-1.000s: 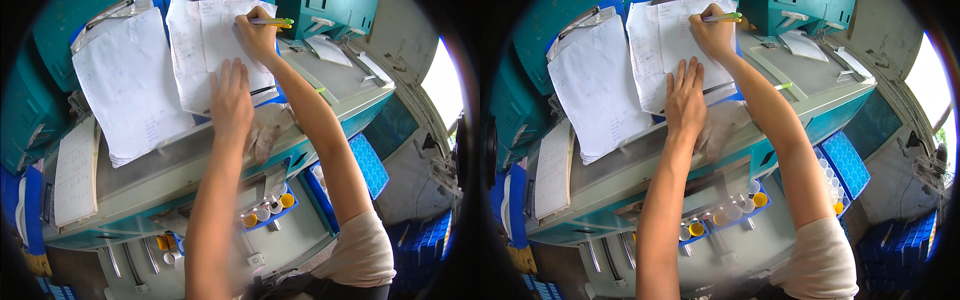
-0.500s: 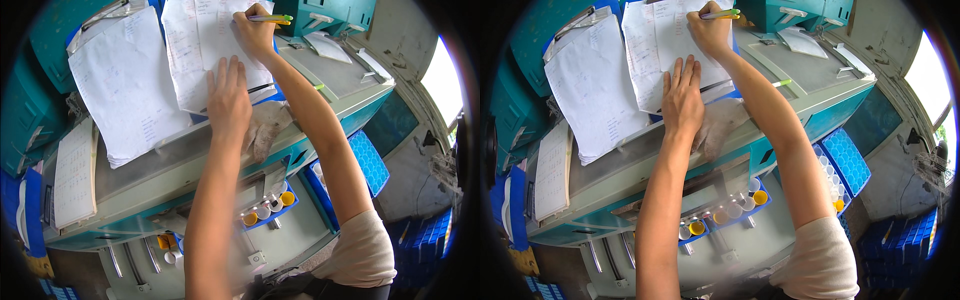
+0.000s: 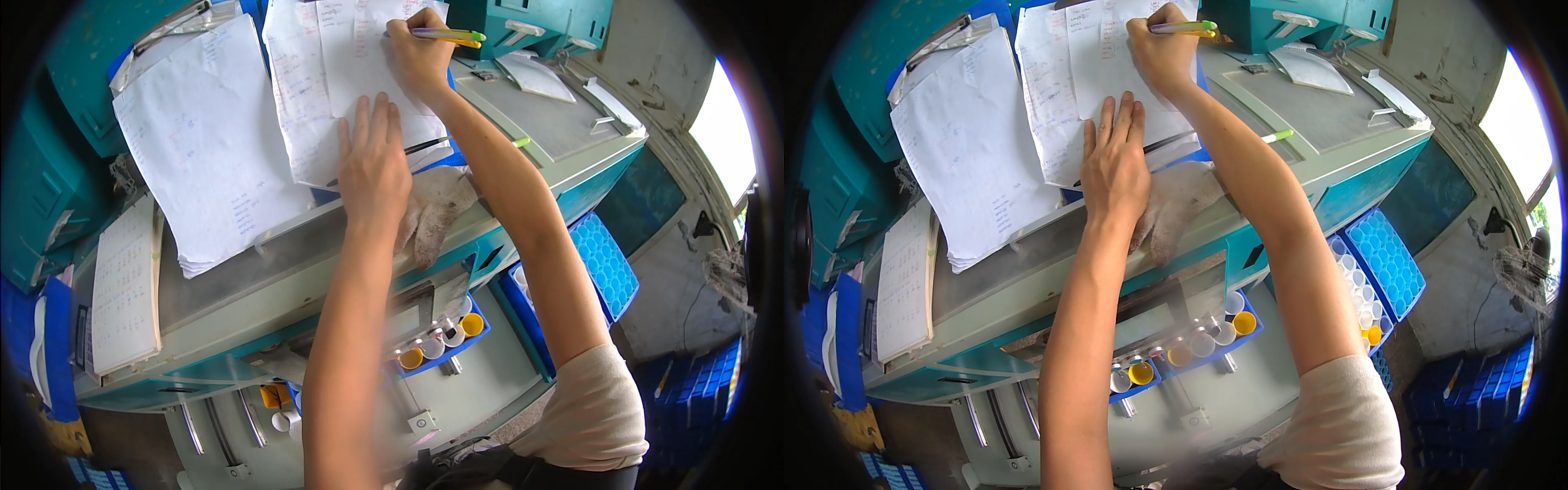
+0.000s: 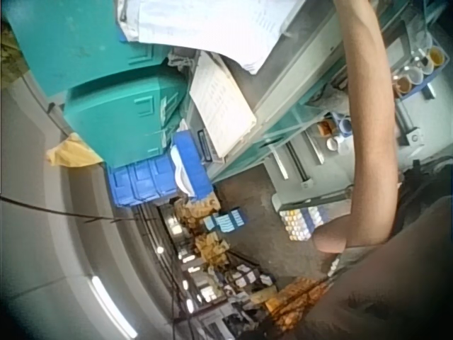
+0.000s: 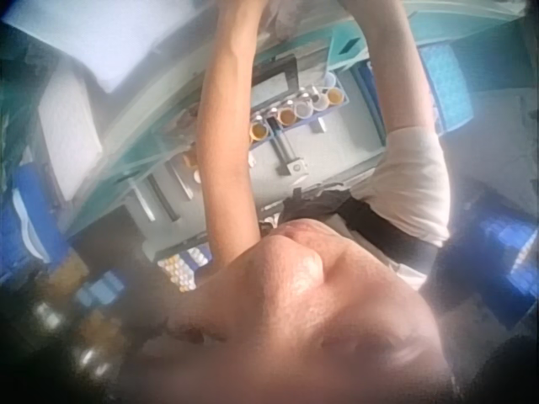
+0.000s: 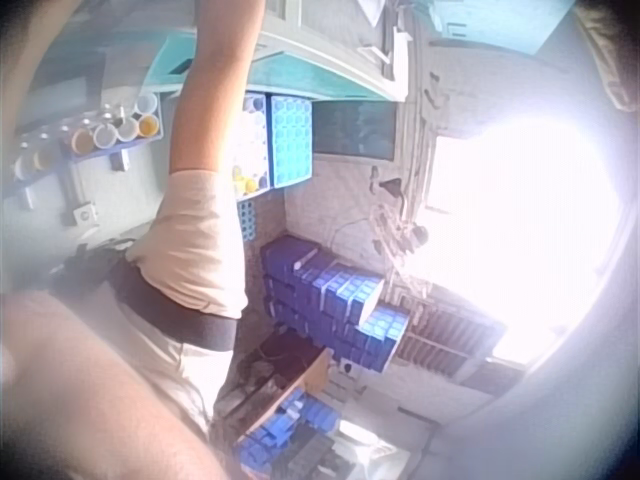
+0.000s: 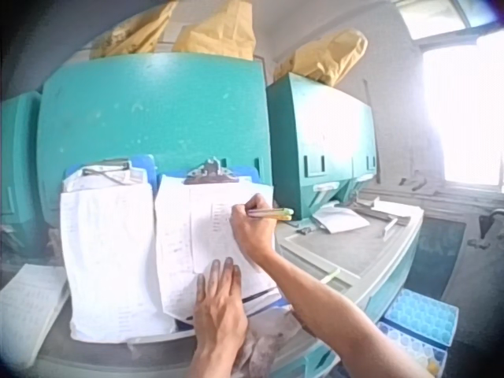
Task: The person operates a touchscreen control panel on a packaging machine, then writes on a clipboard and a notepad. They move trays of small containers, retrieve a metal bowl, and place it on the machine. The person continues to write and handle trays of containers.
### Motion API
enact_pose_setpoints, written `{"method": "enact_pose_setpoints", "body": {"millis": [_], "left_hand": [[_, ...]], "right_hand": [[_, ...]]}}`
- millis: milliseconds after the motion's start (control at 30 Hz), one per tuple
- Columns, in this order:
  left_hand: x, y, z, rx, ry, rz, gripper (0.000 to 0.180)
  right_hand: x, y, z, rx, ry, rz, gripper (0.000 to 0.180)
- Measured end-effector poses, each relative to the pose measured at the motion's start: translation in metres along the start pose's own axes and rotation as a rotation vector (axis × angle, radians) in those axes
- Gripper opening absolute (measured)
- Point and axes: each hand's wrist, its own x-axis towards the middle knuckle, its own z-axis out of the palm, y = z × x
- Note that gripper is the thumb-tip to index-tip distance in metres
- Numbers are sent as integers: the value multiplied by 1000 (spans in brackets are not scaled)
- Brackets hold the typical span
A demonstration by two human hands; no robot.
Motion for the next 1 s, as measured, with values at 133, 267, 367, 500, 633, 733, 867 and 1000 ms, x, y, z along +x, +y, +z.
{"method": "enact_pose_setpoints", "body": {"millis": [133,267,367,500,633,733,867,1000], "left_hand": [[0,0,0,3,-7,2,46],[0,0,-1,5,-18,-3,47],[0,0,-1,13,-21,-1,47],[0,0,-1,13,-18,-3,47],[-1,0,-1,11,-15,-3,46],[-1,0,0,6,-7,-2,46],[-1,0,0,6,-3,4,46],[0,0,-2,-19,-33,-14,51]], "right_hand": [[-1,0,-1,-39,-17,29,23],[1,1,-1,-85,-31,-32,24],[2,3,-1,-84,-19,-39,23],[1,3,-1,-56,11,-25,23],[1,4,-1,-112,-19,-43,23],[2,5,0,-88,39,-72,23],[3,5,1,-64,94,-93,24],[3,4,2,-111,132,-135,24]]}}
